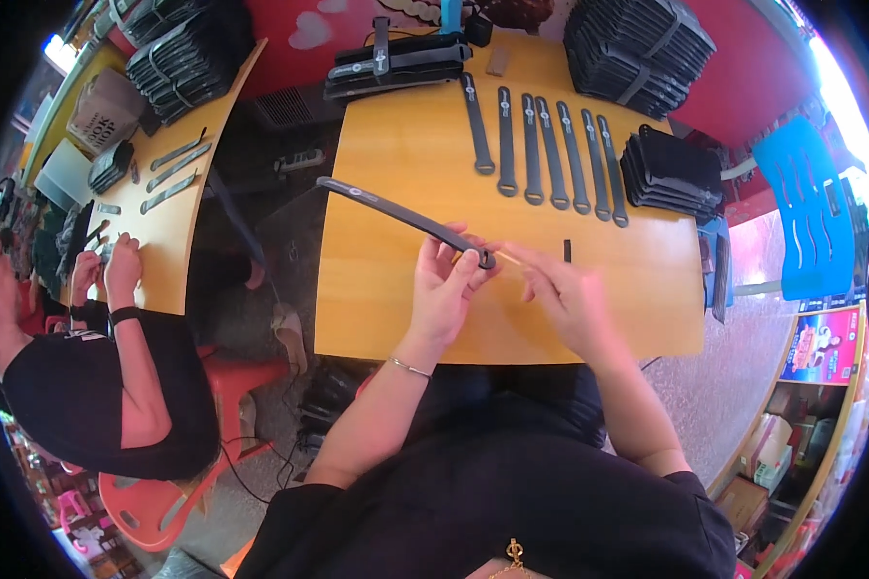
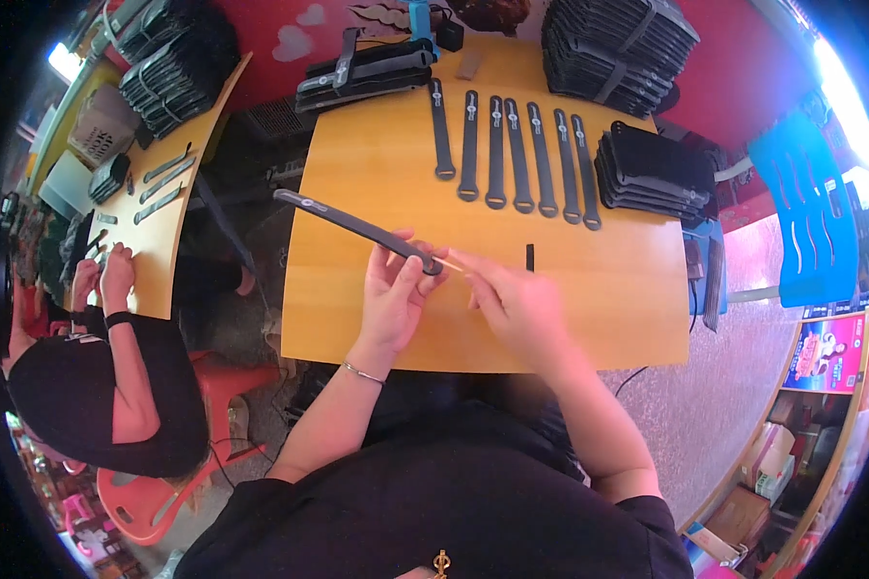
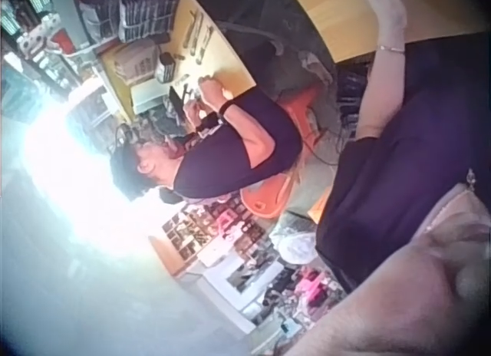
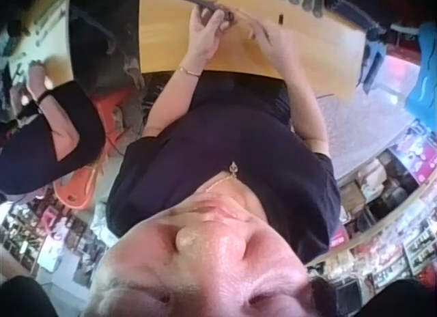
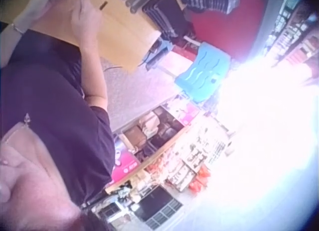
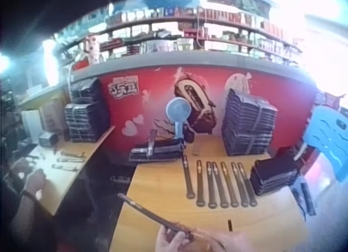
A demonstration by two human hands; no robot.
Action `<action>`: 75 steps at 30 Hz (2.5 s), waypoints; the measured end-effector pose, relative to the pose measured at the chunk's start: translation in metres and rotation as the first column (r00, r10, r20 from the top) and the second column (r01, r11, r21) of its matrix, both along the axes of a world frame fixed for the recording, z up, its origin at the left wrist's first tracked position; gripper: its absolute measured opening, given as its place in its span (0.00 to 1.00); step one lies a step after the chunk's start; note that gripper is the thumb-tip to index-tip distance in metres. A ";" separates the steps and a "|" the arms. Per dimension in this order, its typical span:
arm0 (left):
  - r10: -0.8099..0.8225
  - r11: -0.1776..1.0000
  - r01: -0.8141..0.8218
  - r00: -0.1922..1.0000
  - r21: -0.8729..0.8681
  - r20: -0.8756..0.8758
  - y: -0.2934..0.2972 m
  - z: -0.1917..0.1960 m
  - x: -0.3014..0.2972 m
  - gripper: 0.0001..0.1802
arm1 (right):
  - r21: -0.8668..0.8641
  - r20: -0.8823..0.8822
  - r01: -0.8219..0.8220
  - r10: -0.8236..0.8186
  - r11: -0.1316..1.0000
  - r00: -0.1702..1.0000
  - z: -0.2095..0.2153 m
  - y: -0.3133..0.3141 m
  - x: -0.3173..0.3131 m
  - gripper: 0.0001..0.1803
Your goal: The person assembles hardware components and logo plates onto leather straps by hand, using a plastic jig to aid in the assembly process.
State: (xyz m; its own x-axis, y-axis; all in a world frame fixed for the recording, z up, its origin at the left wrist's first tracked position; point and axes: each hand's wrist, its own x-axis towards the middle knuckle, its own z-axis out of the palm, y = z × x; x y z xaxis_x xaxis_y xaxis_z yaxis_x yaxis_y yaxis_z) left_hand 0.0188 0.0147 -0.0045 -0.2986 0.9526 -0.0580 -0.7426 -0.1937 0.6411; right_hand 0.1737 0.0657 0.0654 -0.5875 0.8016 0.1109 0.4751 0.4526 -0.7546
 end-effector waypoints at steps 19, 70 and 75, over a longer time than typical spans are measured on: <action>0.007 1.000 -0.007 1.000 0.002 -0.013 -0.001 0.000 0.002 0.14 | 0.348 0.019 0.063 -0.074 0.936 0.997 -0.032 -0.023 0.004 0.22; 0.129 0.991 -0.130 0.903 0.027 -0.411 0.001 -0.007 0.007 0.09 | 0.231 0.154 0.028 -0.065 0.973 0.986 -0.023 -0.008 -0.006 0.10; 0.083 0.993 -0.110 0.914 -0.046 -0.397 0.001 -0.005 0.004 0.07 | 0.077 -0.077 0.088 -0.082 0.993 0.994 -0.027 -0.010 -0.007 0.09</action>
State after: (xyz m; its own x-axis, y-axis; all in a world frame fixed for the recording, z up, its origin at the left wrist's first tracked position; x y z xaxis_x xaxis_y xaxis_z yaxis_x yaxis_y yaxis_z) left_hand 0.0231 0.0162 -0.0091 -0.4005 0.9160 0.0217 -0.4068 -0.1990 0.8916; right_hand 0.1665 0.0560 0.0385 -0.5058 0.8348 0.2174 0.4590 0.4738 -0.7516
